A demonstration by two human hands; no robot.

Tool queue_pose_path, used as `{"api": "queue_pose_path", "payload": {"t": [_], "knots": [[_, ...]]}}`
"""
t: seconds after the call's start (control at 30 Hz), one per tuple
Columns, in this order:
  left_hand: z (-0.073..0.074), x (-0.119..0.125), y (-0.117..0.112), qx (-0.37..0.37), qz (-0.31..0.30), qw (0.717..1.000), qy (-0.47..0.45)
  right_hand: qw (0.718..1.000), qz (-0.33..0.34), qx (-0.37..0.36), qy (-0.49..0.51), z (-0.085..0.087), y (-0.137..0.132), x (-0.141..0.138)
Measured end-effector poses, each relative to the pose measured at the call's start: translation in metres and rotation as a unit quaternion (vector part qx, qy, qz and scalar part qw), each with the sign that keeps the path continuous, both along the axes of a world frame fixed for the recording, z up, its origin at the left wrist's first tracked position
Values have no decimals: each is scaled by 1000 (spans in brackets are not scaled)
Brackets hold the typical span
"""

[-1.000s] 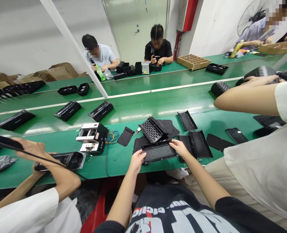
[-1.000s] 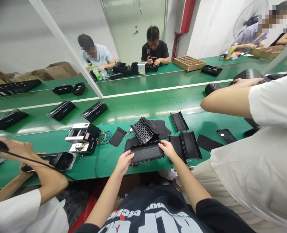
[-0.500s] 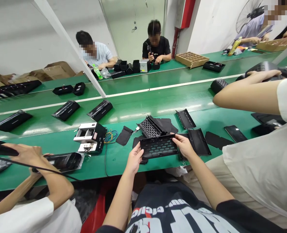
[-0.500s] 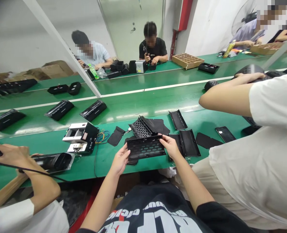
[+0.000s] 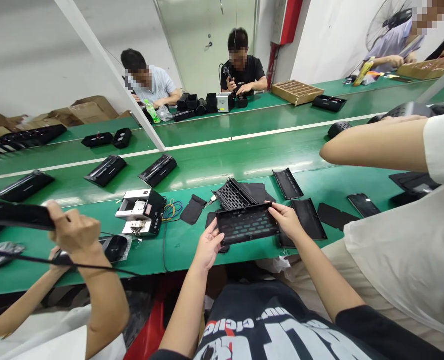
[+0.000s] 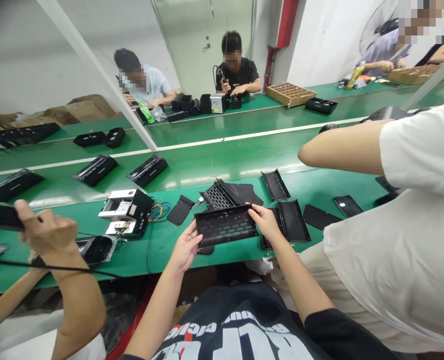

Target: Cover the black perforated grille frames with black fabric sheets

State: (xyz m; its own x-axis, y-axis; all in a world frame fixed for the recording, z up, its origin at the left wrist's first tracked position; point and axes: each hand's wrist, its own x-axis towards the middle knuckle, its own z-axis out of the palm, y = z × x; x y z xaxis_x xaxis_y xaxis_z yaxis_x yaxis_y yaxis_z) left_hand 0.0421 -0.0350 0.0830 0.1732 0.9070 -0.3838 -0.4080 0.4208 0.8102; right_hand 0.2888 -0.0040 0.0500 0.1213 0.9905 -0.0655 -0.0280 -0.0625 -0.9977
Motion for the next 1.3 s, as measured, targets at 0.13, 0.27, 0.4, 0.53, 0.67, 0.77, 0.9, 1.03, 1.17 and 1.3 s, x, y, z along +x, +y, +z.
{"api": "queue_pose_path", "payload": {"t": [0.13,0.27,0.4,0.53,0.67,0.77,0.9,1.03,1.17,1.3], "knots": [[2,1,-1,1,1,1000,3,1000,5,9,-12,-1,0,1],[5,3,-2,-7,4,1000,3,999,6,15,-41,1,-1,0],[6,3,-1,-13,2,1000,7,997,-4,1,-78,6,-2,3],[2,-1,0,-17,-10,1000,7,996,38,-43,-68,9,-3,15],[-3,0,3,-27,-11,1000,3,991,90,-99,-27,4,-3,26],[-2,3,8,-40,-5,999,-12,989,88,-115,43,-9,-3,30],[0,3,17,-56,-3,998,-14,982,-59,-112,139,-35,5,41],[-4,-8,22,-65,0,998,19,931,-305,-82,181,-54,23,73],[-12,-21,18,-92,16,994,53,880,-435,-82,175,-61,54,113],[-25,-28,11,-122,26,990,72,846,-495,-96,174,-61,83,141]]}}
